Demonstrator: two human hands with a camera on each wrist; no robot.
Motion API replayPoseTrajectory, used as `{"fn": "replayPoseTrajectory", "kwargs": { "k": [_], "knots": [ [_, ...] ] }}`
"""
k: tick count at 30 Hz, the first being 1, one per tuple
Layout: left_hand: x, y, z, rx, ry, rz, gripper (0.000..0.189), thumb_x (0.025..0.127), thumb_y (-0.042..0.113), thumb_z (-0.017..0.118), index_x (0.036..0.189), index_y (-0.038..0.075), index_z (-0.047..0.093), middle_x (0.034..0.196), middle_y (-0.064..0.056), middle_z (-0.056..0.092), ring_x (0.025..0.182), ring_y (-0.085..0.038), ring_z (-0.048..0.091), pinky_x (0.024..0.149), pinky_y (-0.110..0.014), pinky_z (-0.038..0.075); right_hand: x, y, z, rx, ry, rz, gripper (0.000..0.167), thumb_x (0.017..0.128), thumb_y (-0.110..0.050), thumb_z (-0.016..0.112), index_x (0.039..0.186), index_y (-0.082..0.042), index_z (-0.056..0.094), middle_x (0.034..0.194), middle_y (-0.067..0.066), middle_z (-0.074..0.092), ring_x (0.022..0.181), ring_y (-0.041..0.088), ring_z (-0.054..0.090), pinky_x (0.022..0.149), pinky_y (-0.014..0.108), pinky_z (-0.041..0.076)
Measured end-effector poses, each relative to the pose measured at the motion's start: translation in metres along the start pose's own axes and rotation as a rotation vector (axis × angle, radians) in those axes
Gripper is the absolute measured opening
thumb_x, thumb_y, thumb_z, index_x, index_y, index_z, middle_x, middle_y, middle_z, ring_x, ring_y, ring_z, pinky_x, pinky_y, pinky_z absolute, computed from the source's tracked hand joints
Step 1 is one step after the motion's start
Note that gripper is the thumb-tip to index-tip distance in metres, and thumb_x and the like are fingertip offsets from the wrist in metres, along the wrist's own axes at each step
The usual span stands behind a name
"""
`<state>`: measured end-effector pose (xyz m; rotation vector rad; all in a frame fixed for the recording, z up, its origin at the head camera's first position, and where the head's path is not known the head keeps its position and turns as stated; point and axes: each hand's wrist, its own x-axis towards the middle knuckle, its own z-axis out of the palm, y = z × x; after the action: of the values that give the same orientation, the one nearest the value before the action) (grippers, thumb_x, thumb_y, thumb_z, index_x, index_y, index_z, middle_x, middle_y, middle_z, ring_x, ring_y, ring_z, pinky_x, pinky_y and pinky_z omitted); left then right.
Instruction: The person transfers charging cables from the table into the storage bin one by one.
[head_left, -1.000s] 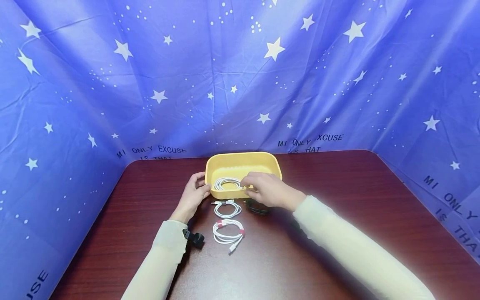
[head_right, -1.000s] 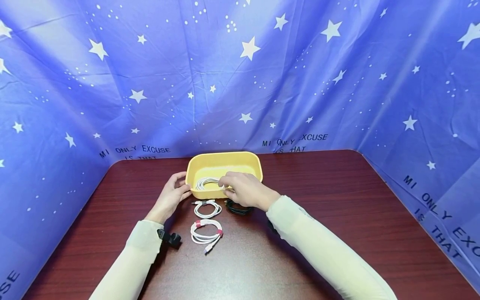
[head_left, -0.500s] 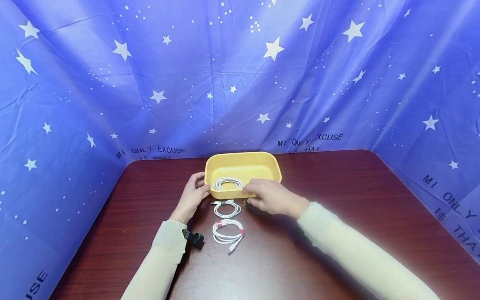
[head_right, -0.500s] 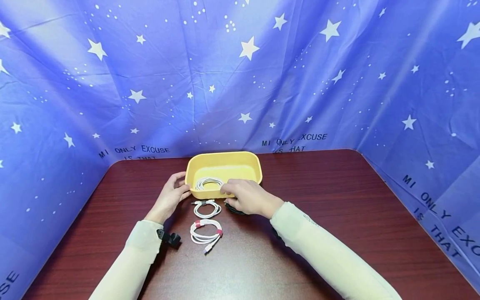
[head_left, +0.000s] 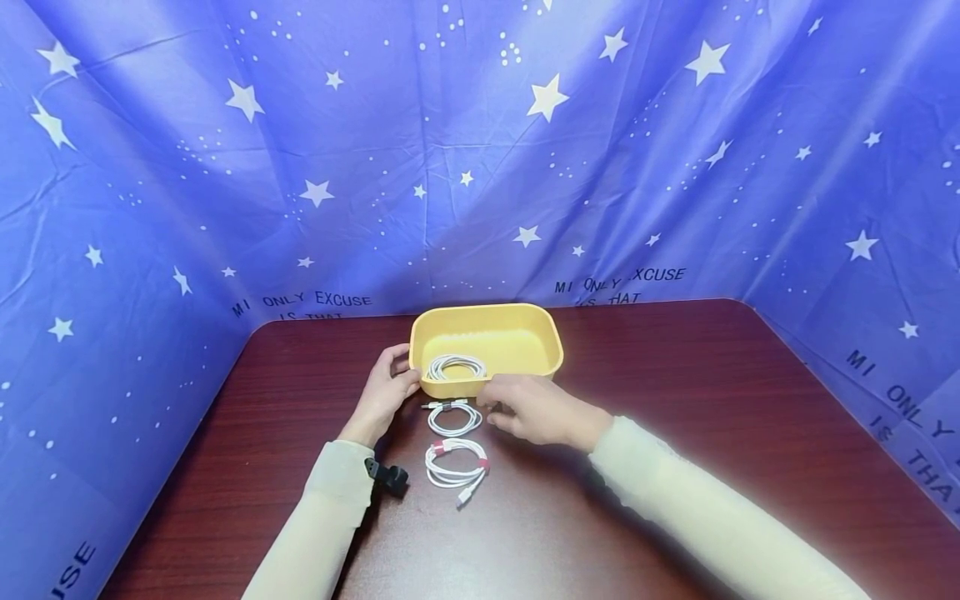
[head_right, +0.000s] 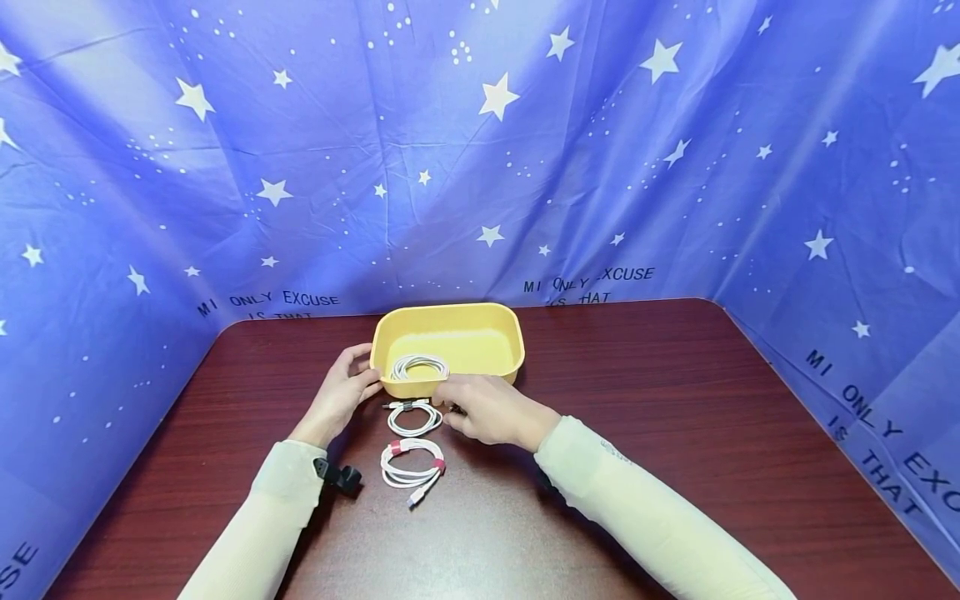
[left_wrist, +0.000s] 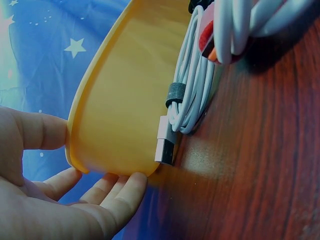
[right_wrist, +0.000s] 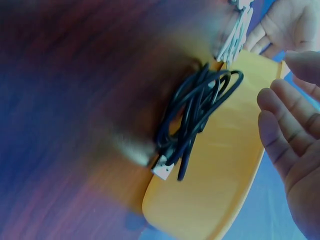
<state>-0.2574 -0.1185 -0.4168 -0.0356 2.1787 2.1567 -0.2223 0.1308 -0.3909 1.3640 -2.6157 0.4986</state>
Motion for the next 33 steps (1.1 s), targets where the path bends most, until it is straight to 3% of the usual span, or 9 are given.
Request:
{"fn": "replayPoseTrajectory", "kwargs": {
  "k": [11,22,33],
  "knots": [
    [0.000,-0.001,0.000,-0.014,0.003,0.001,0.053,0.091,-0.006,0.050,0.141,-0.001,0.034,0.126,-0.028,0.049,0.113,-0.035,0.052,0.098,-0.042,0.046,0.007,-0.015,0.011,-0.014,-0.070,0.010,0.016,0.086,-0.020,0.067,0.102,-0.016,0.065,0.092,-0.004,0.061,0.081,0.007,0.053,0.075,0.026,0.049],
    [0.000,-0.001,0.002,-0.006,0.008,0.017,0.054,0.090,-0.006,0.050,0.141,-0.002,0.033,0.126,-0.029,0.049,0.112,-0.036,0.053,0.095,-0.039,0.048,0.011,-0.025,0.017,-0.045,-0.139,0.024,0.018,0.085,-0.022,0.068,0.103,-0.021,0.065,0.087,-0.007,0.056,0.075,0.008,0.051,0.065,0.025,0.047],
    [-0.002,0.000,0.002,-0.021,-0.003,0.009,0.056,0.091,-0.005,0.050,0.143,-0.001,0.032,0.130,-0.030,0.047,0.117,-0.037,0.051,0.100,-0.045,0.043,0.017,-0.033,0.023,-0.068,-0.175,0.024,0.017,0.084,-0.024,0.069,0.100,-0.020,0.063,0.087,-0.008,0.058,0.074,0.008,0.053,0.065,0.026,0.048]
  ]
}}
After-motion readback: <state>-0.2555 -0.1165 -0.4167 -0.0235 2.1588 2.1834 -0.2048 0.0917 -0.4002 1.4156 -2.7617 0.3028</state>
